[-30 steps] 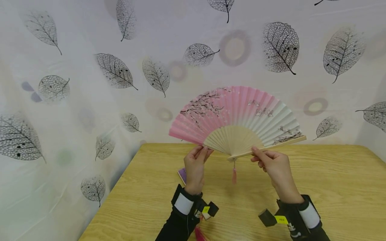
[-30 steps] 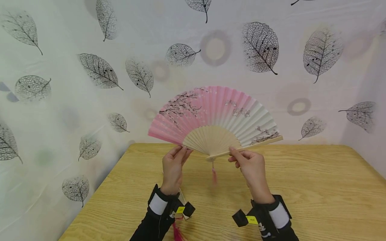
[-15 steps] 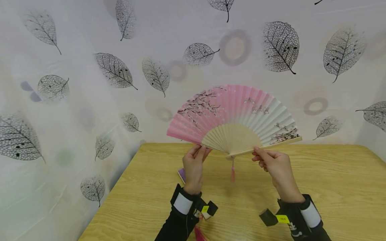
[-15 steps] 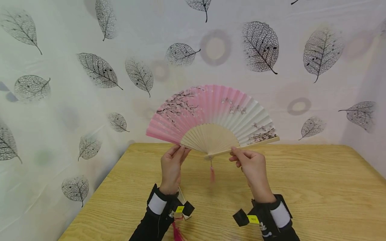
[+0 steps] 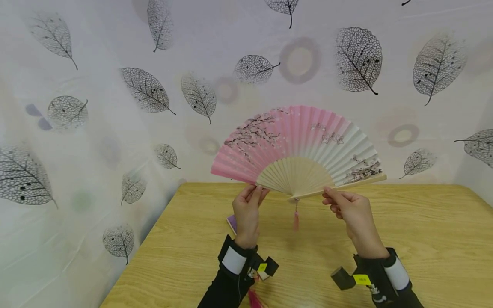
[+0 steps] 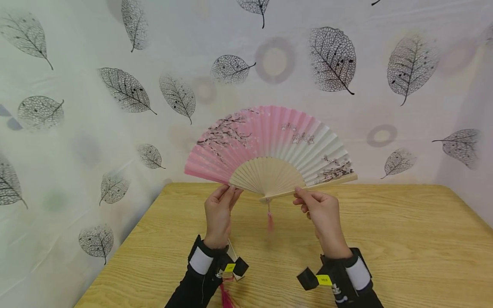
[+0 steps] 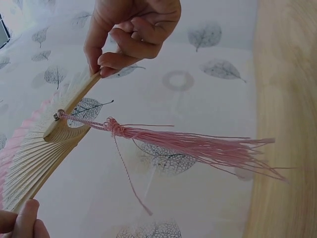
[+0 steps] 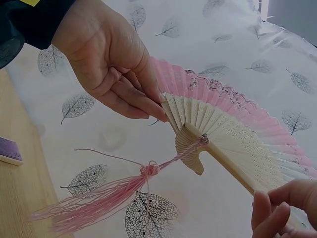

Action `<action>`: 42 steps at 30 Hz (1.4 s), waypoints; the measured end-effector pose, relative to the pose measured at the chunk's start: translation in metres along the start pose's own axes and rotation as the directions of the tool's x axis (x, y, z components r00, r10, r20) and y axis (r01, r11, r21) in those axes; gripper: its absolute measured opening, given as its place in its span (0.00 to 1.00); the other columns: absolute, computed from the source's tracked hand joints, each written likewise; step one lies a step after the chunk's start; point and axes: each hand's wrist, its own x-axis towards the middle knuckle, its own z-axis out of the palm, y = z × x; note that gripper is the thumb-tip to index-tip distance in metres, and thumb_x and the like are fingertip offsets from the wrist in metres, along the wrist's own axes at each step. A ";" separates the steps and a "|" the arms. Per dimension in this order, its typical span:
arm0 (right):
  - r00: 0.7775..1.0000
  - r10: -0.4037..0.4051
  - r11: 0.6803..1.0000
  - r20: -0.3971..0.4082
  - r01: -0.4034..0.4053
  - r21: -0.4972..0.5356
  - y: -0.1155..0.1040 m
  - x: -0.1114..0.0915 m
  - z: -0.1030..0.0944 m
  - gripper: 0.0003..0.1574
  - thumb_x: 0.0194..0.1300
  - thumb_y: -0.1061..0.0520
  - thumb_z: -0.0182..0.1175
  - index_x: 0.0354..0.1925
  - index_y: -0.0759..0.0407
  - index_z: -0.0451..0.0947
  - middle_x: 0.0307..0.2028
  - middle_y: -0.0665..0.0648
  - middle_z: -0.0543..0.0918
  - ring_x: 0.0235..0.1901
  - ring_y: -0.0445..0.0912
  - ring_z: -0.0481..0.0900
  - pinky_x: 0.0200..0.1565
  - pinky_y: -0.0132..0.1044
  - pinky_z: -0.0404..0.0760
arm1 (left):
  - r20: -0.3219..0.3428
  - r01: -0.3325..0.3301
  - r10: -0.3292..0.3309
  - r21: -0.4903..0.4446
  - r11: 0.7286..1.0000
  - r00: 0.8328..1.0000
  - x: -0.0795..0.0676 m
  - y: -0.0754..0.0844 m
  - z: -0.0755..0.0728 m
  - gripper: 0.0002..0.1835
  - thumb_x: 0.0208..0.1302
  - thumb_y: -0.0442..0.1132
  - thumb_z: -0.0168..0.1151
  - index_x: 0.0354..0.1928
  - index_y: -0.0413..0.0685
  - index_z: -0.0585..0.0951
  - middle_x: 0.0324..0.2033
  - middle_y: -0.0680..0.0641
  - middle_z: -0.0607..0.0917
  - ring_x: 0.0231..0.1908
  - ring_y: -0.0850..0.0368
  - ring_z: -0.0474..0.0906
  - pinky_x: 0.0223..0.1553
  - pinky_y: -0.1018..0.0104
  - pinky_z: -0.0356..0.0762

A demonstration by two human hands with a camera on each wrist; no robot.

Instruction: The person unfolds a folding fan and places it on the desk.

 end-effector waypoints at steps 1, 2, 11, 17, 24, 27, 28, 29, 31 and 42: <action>1.000 0.000 1.000 0.000 0.000 0.002 0.003 0.002 -0.001 0.13 0.53 0.42 0.60 0.22 0.47 0.82 0.17 0.39 0.80 0.18 0.36 0.69 0.18 0.25 0.68 | -0.003 -0.002 0.002 -0.004 1.000 1.000 0.000 0.000 0.000 0.16 0.57 0.36 0.58 0.41 0.27 0.74 0.37 0.39 0.83 0.38 0.51 0.80 0.46 0.65 0.77; 1.000 -0.004 1.000 0.007 0.004 -0.002 0.007 0.005 -0.002 0.14 0.53 0.42 0.60 0.24 0.48 0.83 0.18 0.40 0.80 0.19 0.36 0.69 0.19 0.25 0.69 | -0.006 -0.003 0.003 -0.004 1.000 1.000 0.000 0.000 0.000 0.16 0.57 0.36 0.58 0.41 0.27 0.74 0.37 0.40 0.83 0.38 0.51 0.80 0.45 0.65 0.77; 1.000 -0.029 0.998 0.000 0.029 0.055 0.064 0.045 -0.017 0.21 0.53 0.44 0.61 0.36 0.59 0.83 0.24 0.48 0.84 0.20 0.41 0.73 0.18 0.30 0.72 | -0.015 -0.013 0.012 -0.022 1.000 1.000 0.000 -0.001 0.001 0.15 0.57 0.35 0.57 0.41 0.27 0.74 0.36 0.41 0.83 0.38 0.50 0.80 0.45 0.65 0.78; 0.999 -0.031 0.996 0.022 0.029 0.088 0.086 0.062 -0.033 0.21 0.54 0.44 0.60 0.37 0.59 0.82 0.25 0.50 0.84 0.22 0.42 0.74 0.17 0.30 0.72 | -0.003 0.004 -0.004 -0.021 1.000 1.000 -0.002 -0.005 0.005 0.15 0.56 0.36 0.58 0.39 0.28 0.74 0.34 0.44 0.83 0.36 0.52 0.80 0.44 0.66 0.78; 0.998 0.006 1.000 -0.065 -0.004 0.023 0.123 0.089 -0.070 0.31 0.47 0.36 0.62 0.42 0.57 0.80 0.27 0.47 0.83 0.25 0.43 0.75 0.19 0.30 0.74 | 0.044 0.041 -0.041 -0.007 0.999 0.998 -0.012 -0.021 0.019 0.16 0.56 0.34 0.57 0.40 0.24 0.74 0.34 0.39 0.82 0.36 0.51 0.80 0.44 0.65 0.78; 0.997 0.012 0.999 -0.071 -0.009 0.036 0.132 0.092 -0.090 0.32 0.48 0.38 0.62 0.43 0.62 0.79 0.27 0.48 0.83 0.25 0.44 0.75 0.18 0.31 0.74 | 0.064 0.063 -0.062 -0.005 0.998 0.996 -0.021 -0.031 0.029 0.16 0.56 0.35 0.58 0.40 0.25 0.74 0.34 0.37 0.82 0.36 0.51 0.80 0.43 0.65 0.78; 0.998 0.017 0.999 -0.067 -0.014 0.036 0.134 0.092 -0.098 0.33 0.49 0.39 0.61 0.43 0.63 0.78 0.27 0.48 0.83 0.24 0.43 0.74 0.18 0.31 0.73 | 0.069 0.070 -0.070 -0.006 0.998 0.995 -0.025 -0.035 0.033 0.16 0.56 0.35 0.57 0.40 0.25 0.74 0.34 0.37 0.82 0.36 0.50 0.80 0.43 0.65 0.78; 0.997 0.029 0.999 -0.067 -0.026 0.041 0.135 0.091 -0.106 0.32 0.50 0.39 0.61 0.43 0.63 0.78 0.27 0.47 0.83 0.23 0.42 0.74 0.17 0.31 0.73 | 0.069 0.081 -0.080 -0.007 0.997 0.994 -0.028 -0.040 0.037 0.16 0.56 0.34 0.58 0.40 0.25 0.75 0.34 0.37 0.82 0.36 0.50 0.80 0.43 0.65 0.79; 0.996 0.045 0.996 -0.074 -0.039 0.078 0.137 0.089 -0.124 0.31 0.50 0.40 0.62 0.43 0.63 0.78 0.25 0.46 0.82 0.21 0.40 0.73 0.16 0.30 0.72 | 0.071 0.117 -0.116 -0.012 0.993 0.991 -0.035 -0.049 0.048 0.15 0.56 0.34 0.58 0.39 0.25 0.75 0.34 0.36 0.82 0.36 0.50 0.80 0.42 0.66 0.79; 0.943 0.273 0.961 -0.190 -0.260 0.092 0.098 0.063 -0.209 0.12 0.50 0.41 0.62 0.22 0.45 0.81 0.17 0.40 0.79 0.18 0.36 0.70 0.15 0.29 0.71 | -0.153 0.473 -0.476 -0.063 0.879 0.866 -0.072 -0.105 0.138 0.02 0.50 0.27 0.60 0.23 0.33 0.78 0.29 0.41 0.85 0.30 0.52 0.81 0.39 0.60 0.81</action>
